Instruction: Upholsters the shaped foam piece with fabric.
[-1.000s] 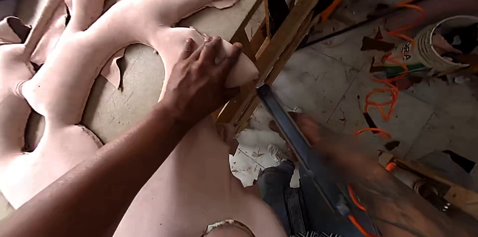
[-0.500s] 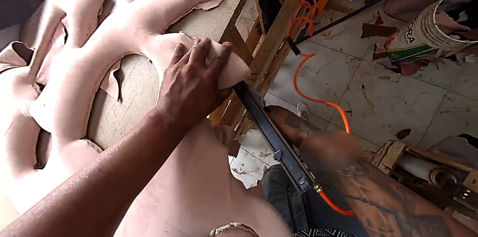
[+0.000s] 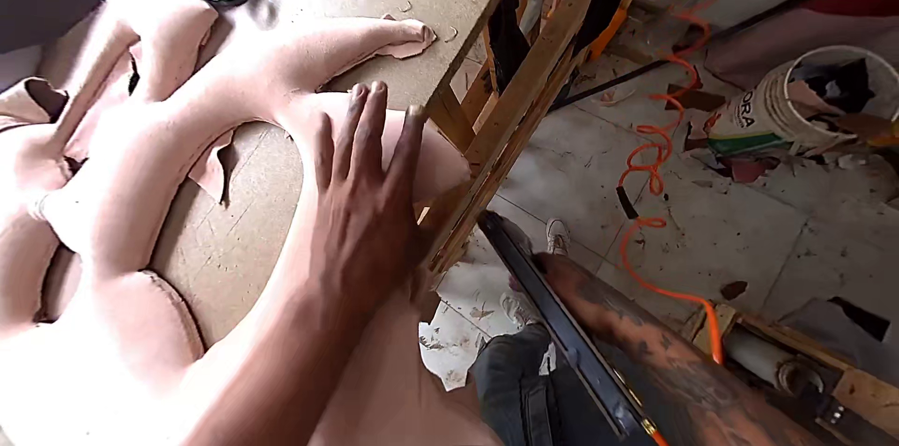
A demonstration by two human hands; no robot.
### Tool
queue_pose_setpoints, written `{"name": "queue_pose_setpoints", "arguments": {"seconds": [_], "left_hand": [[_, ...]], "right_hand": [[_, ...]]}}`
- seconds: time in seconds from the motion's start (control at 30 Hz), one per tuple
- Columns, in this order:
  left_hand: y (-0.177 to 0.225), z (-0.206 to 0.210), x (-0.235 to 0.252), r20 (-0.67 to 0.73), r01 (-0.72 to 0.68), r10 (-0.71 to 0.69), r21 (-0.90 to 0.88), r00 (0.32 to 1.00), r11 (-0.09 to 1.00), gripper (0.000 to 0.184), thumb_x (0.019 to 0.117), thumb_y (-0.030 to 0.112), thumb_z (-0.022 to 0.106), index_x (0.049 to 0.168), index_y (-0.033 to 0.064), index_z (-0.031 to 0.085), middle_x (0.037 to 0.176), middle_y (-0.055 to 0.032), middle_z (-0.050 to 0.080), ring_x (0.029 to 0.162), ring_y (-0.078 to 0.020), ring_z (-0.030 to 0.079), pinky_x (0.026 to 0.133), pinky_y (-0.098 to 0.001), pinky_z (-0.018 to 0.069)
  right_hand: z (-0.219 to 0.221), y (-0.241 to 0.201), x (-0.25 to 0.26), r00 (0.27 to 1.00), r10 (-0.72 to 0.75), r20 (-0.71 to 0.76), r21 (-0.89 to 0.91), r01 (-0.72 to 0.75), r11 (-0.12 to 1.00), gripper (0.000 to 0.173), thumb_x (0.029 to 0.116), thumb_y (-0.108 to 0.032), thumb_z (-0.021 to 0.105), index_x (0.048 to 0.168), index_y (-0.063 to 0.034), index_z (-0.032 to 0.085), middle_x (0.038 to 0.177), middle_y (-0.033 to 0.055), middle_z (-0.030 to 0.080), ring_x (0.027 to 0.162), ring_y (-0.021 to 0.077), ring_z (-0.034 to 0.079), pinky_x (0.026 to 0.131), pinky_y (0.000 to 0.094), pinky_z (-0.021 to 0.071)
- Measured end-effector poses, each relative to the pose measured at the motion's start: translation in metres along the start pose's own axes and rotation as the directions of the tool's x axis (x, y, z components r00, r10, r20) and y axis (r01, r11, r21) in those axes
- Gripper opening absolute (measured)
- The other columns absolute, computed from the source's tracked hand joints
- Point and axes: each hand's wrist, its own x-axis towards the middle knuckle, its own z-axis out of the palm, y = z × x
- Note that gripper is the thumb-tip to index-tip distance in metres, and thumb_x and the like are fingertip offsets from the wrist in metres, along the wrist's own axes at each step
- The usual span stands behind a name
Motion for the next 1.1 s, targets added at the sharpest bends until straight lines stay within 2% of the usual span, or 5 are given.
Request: {"name": "queue_pose_setpoints", "arguments": {"seconds": [0.13, 0.33, 0.57, 0.77, 1.1], "left_hand": [[0.068, 0.015, -0.043, 0.006, 0.411, -0.519, -0.618, 0.855, 0.670, 0.046, 0.0837, 0.040, 0.084, 0.118, 0.0166, 0.065, 0.109, 0.0045, 0.069, 0.095, -0.0092, 0.069, 0.079, -0.0318, 0.0624], [0.091, 0.053, -0.011, 0.689, 0.486, -0.587, -0.721, 0.426, -0.493, 0.061, 0.0801, 0.018, 0.089, 0.132, 0.0062, 0.059, 0.121, -0.0129, 0.069, 0.102, -0.0280, 0.072, 0.084, -0.0479, 0.0637], [0.078, 0.084, 0.022, 0.386, 0.074, -0.736, -0.905, 0.556, -0.419, 0.055, 0.0817, -0.005, 0.081, 0.130, 0.0010, 0.057, 0.114, -0.0176, 0.071, 0.091, -0.0281, 0.073, 0.079, -0.0433, 0.0645], [0.075, 0.098, 0.022, 0.135, 0.360, -0.837, -0.930, 0.530, 0.078, 0.012, 0.1000, 0.015, 0.066, 0.096, 0.0071, 0.074, 0.083, -0.0030, 0.076, 0.070, -0.0139, 0.073, 0.063, -0.0324, 0.0623], [0.057, 0.121, 0.025, 0.020, 0.517, -0.844, -0.798, 0.536, 0.310, 0.012, 0.0973, 0.023, 0.069, 0.101, 0.0128, 0.074, 0.087, 0.0022, 0.077, 0.072, -0.0098, 0.073, 0.072, -0.0359, 0.0636]], "right_hand": [[-0.035, 0.044, -0.013, 0.992, 0.125, -0.033, -0.005, -0.125, 0.992, 0.056, 0.0926, -0.059, 0.065, 0.123, -0.0122, 0.061, 0.091, 0.0089, 0.069, 0.072, 0.0236, 0.070, 0.068, 0.0480, 0.0615], [-0.059, 0.053, -0.006, 0.982, 0.184, -0.032, -0.055, -0.185, 0.981, 0.050, 0.0953, -0.053, 0.065, 0.120, -0.0104, 0.061, 0.085, 0.0104, 0.068, 0.066, 0.0239, 0.068, 0.062, 0.0454, 0.0611], [-0.063, 0.014, -0.010, 0.988, 0.149, 0.050, 0.012, -0.149, 0.989, 0.041, 0.0975, -0.045, 0.068, 0.118, -0.0113, 0.060, 0.082, 0.0086, 0.064, 0.060, 0.0208, 0.065, 0.056, 0.0394, 0.0611], [-0.071, -0.010, -0.007, 0.986, 0.132, 0.106, -0.074, -0.125, 0.989, 0.044, 0.0939, -0.049, 0.071, 0.115, -0.0123, 0.060, 0.078, 0.0097, 0.065, 0.057, 0.0215, 0.066, 0.055, 0.0391, 0.0611], [-0.053, -0.060, 0.005, 0.970, 0.137, 0.202, 0.078, -0.156, 0.985, 0.046, 0.0992, -0.052, 0.063, 0.107, -0.0070, 0.061, 0.072, 0.0087, 0.061, 0.052, 0.0194, 0.063, 0.051, 0.0363, 0.0603]]}}
